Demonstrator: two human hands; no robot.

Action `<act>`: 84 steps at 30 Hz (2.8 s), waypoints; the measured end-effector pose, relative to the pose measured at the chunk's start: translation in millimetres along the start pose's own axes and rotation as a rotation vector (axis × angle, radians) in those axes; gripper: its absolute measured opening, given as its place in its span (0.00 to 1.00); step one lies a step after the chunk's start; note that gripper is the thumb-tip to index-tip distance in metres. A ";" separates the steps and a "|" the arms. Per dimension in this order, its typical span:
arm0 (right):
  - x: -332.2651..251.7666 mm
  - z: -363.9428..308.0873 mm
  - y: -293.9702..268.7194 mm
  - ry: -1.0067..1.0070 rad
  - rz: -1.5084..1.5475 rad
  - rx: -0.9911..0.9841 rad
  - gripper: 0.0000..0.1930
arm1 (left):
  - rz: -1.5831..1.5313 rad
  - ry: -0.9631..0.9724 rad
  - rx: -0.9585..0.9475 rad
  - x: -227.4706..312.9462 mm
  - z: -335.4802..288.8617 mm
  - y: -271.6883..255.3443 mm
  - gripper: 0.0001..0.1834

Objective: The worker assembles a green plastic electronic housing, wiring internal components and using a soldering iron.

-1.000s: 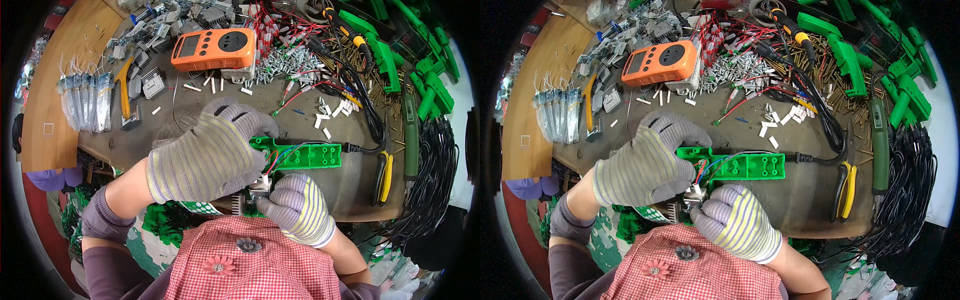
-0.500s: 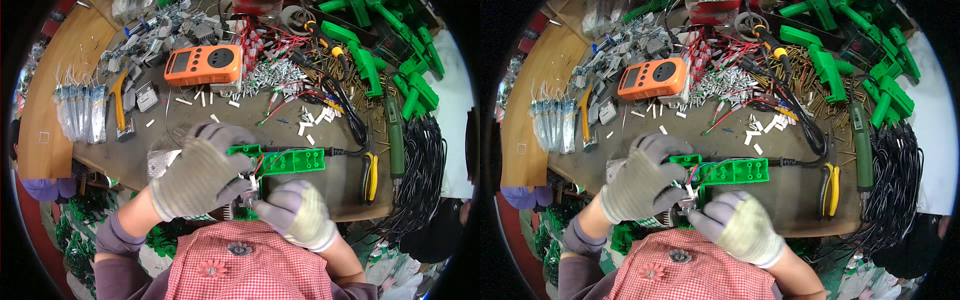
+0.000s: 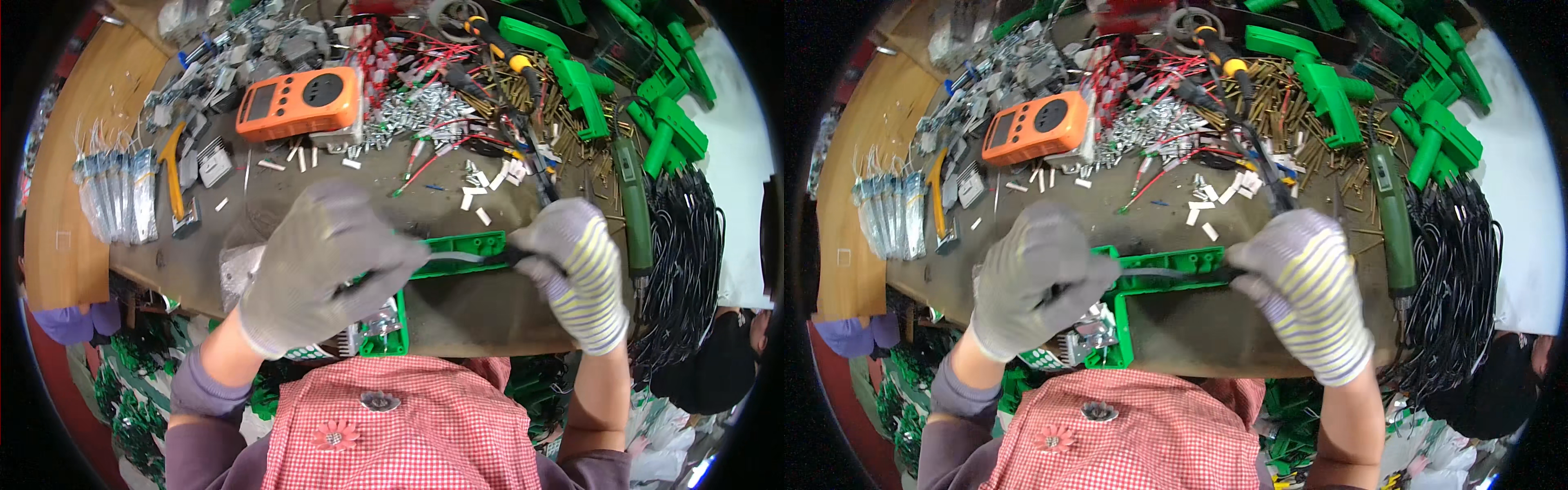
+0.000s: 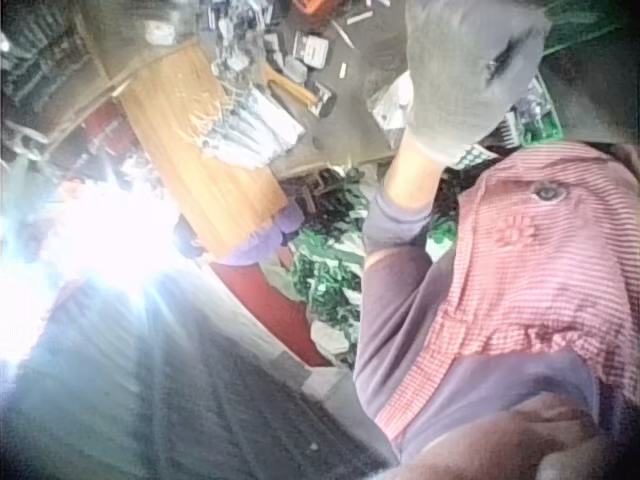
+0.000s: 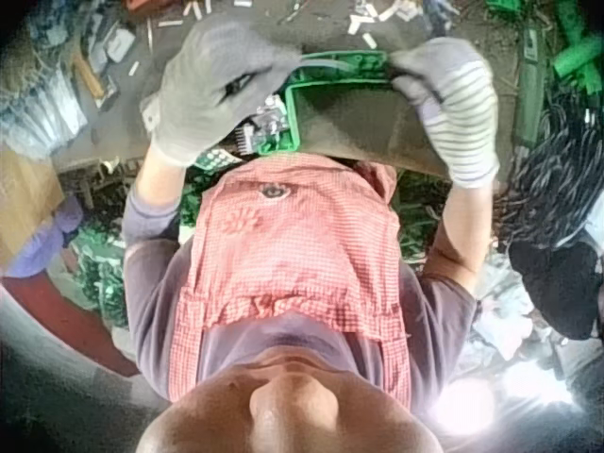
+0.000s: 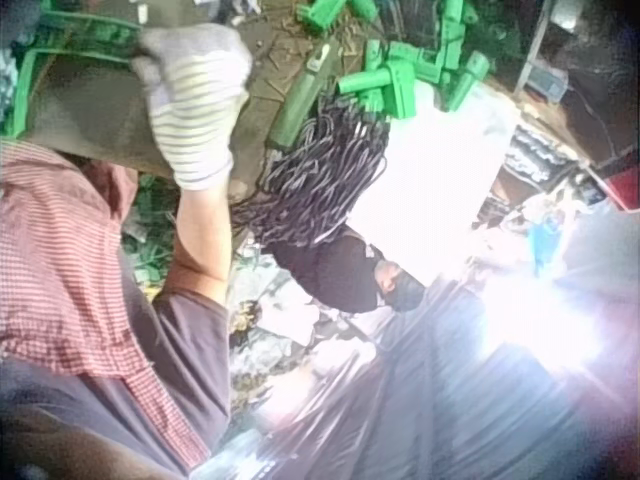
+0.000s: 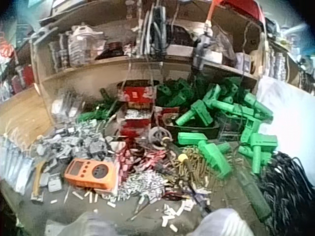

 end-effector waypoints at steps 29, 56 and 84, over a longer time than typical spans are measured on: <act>-44.8 25.7 7.6 0.114 0.561 0.067 0.13 | 0.164 -0.045 -0.271 -5.8 -22.6 31.1 0.17; -57.9 17.7 82.7 0.228 0.499 0.009 0.16 | 0.356 -0.343 0.026 28.7 -62.8 8.5 0.26; -57.9 7.3 85.4 0.097 0.299 -0.212 0.06 | 0.332 -0.259 0.071 33.3 -68.1 9.5 0.27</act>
Point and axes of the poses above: each hand's wrist, its own z-axis towards the middle knuckle, its own y-axis out of the palm, x = y × z, the point moved 10 cm from there along z, towards the middle knuckle, and after that the axes turned 4 degrees about z, right-handed, at the moved point
